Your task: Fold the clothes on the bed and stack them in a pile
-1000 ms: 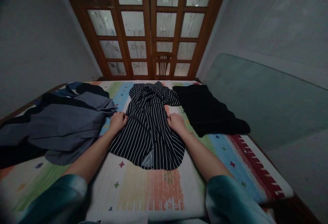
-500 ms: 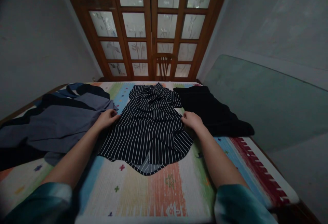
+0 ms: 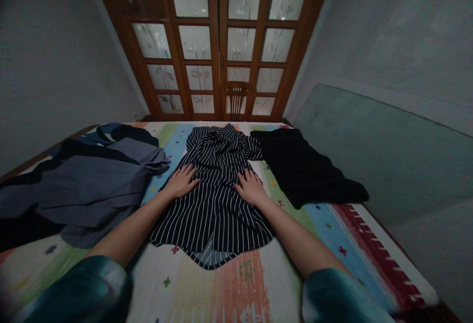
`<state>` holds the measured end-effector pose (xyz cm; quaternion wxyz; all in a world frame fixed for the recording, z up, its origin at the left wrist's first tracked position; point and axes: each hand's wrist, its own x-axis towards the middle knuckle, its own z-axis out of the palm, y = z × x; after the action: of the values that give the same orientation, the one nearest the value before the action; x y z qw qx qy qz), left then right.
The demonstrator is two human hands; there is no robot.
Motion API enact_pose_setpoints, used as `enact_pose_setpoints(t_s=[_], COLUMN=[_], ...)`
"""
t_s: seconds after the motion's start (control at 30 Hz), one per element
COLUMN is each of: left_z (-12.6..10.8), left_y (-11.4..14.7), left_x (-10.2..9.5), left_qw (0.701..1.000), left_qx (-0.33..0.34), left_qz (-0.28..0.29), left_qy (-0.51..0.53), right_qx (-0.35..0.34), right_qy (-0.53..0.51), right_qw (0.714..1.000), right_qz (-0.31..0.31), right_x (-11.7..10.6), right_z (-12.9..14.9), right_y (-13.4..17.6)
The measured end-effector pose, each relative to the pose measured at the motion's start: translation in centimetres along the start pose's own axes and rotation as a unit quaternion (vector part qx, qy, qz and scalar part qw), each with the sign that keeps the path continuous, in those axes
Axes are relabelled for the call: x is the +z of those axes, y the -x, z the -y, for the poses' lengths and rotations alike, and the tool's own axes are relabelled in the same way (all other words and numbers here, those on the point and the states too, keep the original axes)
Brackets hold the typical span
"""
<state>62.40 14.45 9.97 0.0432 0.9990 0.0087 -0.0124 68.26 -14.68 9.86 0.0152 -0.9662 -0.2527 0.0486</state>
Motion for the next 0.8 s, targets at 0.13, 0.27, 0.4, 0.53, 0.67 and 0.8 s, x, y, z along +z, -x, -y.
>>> enact_pose_setpoints(t_s=[0.13, 0.27, 0.4, 0.53, 0.67, 0.8], left_z=[-0.8, -1.5, -0.8, 0.5, 1.0, 0.7], left_y=[2.9, 5.2, 4.1, -0.5, -4.8, -5.8], left_x=[-0.1, -1.5, -4.8, -6.0, -3.3, -0.8], left_qw=[0.999, 0.997, 0.997, 0.995, 0.994, 0.998], left_qx=[-0.037, -0.059, -0.054, -0.044, 0.002, -0.052], left_qz=[0.014, 0.035, 0.057, -0.091, -0.111, -0.033], left_qy=[-0.02, -0.032, -0.007, 0.007, 0.012, 0.008], right_qx=[0.039, 0.043, 0.014, -0.026, -0.075, 0.002], right_qy=[0.017, 0.035, 0.02, -0.026, -0.027, -0.008], right_qw=[0.998, 0.995, 0.998, 0.998, 0.993, 0.998], right_qz=[0.038, 0.079, 0.053, -0.052, -0.091, -0.06], right_x=[-0.7, -2.9, -5.8, -6.5, -4.2, -1.8], right_z=[0.3, 0.0, -1.0, -1.0, 0.1, 1.0], right_y=[2.1, 3.1, 1.7, -2.0, -5.5, -6.4])
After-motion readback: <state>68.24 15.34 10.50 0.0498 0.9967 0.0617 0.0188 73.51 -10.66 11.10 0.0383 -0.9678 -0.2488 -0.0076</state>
